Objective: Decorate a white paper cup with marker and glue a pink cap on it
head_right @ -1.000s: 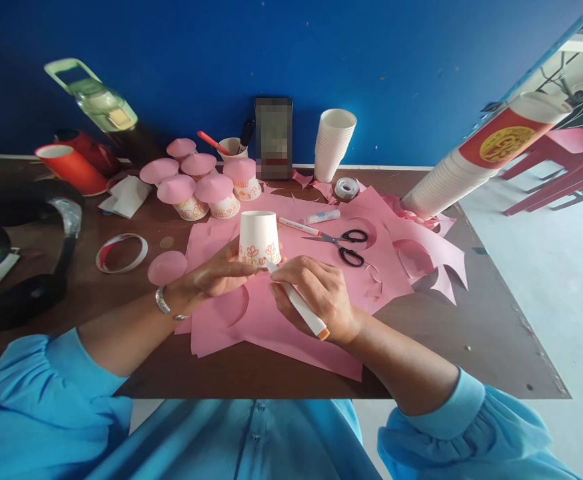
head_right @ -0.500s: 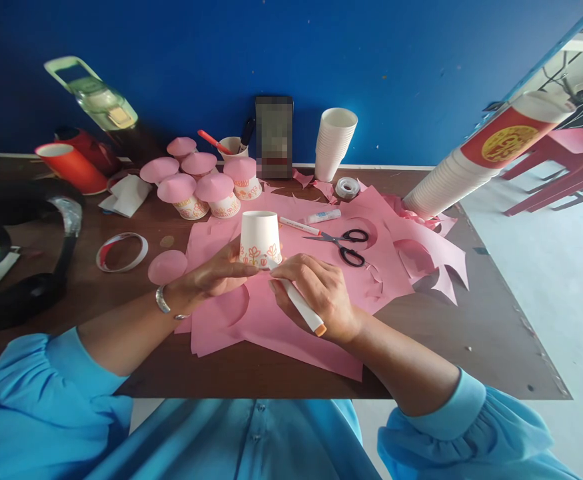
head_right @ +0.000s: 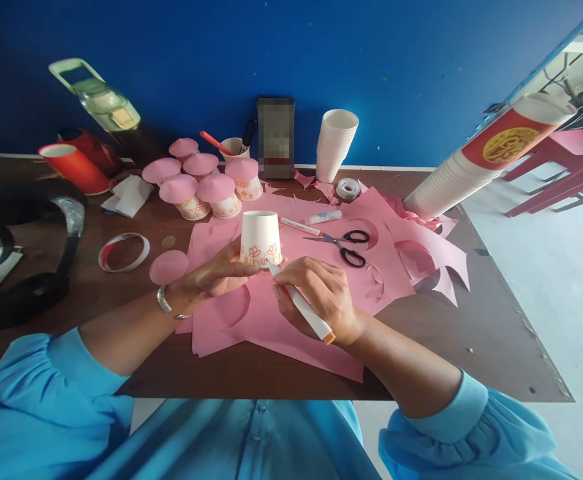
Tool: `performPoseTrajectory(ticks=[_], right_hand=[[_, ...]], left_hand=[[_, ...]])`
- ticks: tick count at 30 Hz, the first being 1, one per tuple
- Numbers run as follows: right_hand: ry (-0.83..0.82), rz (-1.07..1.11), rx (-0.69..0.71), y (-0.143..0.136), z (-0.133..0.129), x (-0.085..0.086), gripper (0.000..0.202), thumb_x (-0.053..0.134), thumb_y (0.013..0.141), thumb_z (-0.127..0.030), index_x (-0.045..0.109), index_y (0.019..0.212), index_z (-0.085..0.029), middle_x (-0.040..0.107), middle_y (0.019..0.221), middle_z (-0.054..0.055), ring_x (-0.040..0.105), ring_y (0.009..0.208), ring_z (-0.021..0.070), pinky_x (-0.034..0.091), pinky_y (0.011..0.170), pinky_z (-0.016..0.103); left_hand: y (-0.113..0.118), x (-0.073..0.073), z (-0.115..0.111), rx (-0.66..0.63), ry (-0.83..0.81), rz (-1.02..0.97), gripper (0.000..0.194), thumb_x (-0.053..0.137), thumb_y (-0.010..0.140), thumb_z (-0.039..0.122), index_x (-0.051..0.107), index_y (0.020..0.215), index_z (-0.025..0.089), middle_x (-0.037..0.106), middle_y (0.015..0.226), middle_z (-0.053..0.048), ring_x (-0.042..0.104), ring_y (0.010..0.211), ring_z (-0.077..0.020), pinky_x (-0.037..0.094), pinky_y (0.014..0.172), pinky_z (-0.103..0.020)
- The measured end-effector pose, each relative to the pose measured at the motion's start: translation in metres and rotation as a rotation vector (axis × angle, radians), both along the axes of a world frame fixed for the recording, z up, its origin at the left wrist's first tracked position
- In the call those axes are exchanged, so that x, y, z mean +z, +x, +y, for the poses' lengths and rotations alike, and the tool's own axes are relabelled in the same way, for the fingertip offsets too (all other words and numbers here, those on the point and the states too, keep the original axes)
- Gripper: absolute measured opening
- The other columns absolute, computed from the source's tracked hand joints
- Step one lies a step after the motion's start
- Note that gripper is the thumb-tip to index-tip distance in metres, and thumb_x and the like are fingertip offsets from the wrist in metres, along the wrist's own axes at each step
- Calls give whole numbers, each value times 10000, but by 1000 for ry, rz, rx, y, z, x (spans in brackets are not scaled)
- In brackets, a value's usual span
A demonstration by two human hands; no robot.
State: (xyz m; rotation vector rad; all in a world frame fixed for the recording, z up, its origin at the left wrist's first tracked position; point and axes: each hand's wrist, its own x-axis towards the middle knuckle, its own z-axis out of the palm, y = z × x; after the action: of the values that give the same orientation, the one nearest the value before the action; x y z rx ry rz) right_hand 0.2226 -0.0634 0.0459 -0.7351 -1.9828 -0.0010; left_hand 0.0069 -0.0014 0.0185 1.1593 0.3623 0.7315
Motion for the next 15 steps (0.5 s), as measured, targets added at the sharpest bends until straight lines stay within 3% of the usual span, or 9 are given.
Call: performPoseTrajectory(ticks=[4, 6, 9, 15], right_hand=[[16, 36, -31, 1, 1, 0, 205, 616, 942, -56, 613, 1061, -223, 699, 793, -1, 698, 657, 141, 605, 601, 259], [18, 54, -51, 1, 2, -2, 197, 625, 945, -65, 615, 1062, -222, 707, 814, 5, 705, 674, 143, 609, 617, 263], [-4, 82, -73, 2, 2, -3, 206, 644, 947, -83, 624, 1100, -220, 737, 885, 31, 751, 769, 173, 636, 689, 294], [-88, 90, -89, 1, 2, -5, 216, 647, 978, -106, 624, 1138, -249, 776, 990, 46, 797, 903, 198, 665, 774, 326]], left_hand=[[-2, -4, 1, 11, -28, -30, 186, 877, 841, 424, 781, 884, 271, 758, 1247, -32, 688, 1282, -291, 569, 1135, -480], [-3, -8, 2, 26, -50, -36, 171, 858, 865, 364, 793, 1002, 283, 759, 1285, -37, 686, 1305, -294, 566, 1149, -488], [-2, -15, 4, 48, -72, -64, 296, 811, 904, 306, 766, 1196, 308, 763, 1311, -49, 688, 1327, -295, 568, 1153, -499], [1, -16, 5, 10, -94, -82, 321, 775, 935, 340, 747, 1246, 268, 743, 1375, -90, 686, 1337, -296, 565, 1135, -484]])
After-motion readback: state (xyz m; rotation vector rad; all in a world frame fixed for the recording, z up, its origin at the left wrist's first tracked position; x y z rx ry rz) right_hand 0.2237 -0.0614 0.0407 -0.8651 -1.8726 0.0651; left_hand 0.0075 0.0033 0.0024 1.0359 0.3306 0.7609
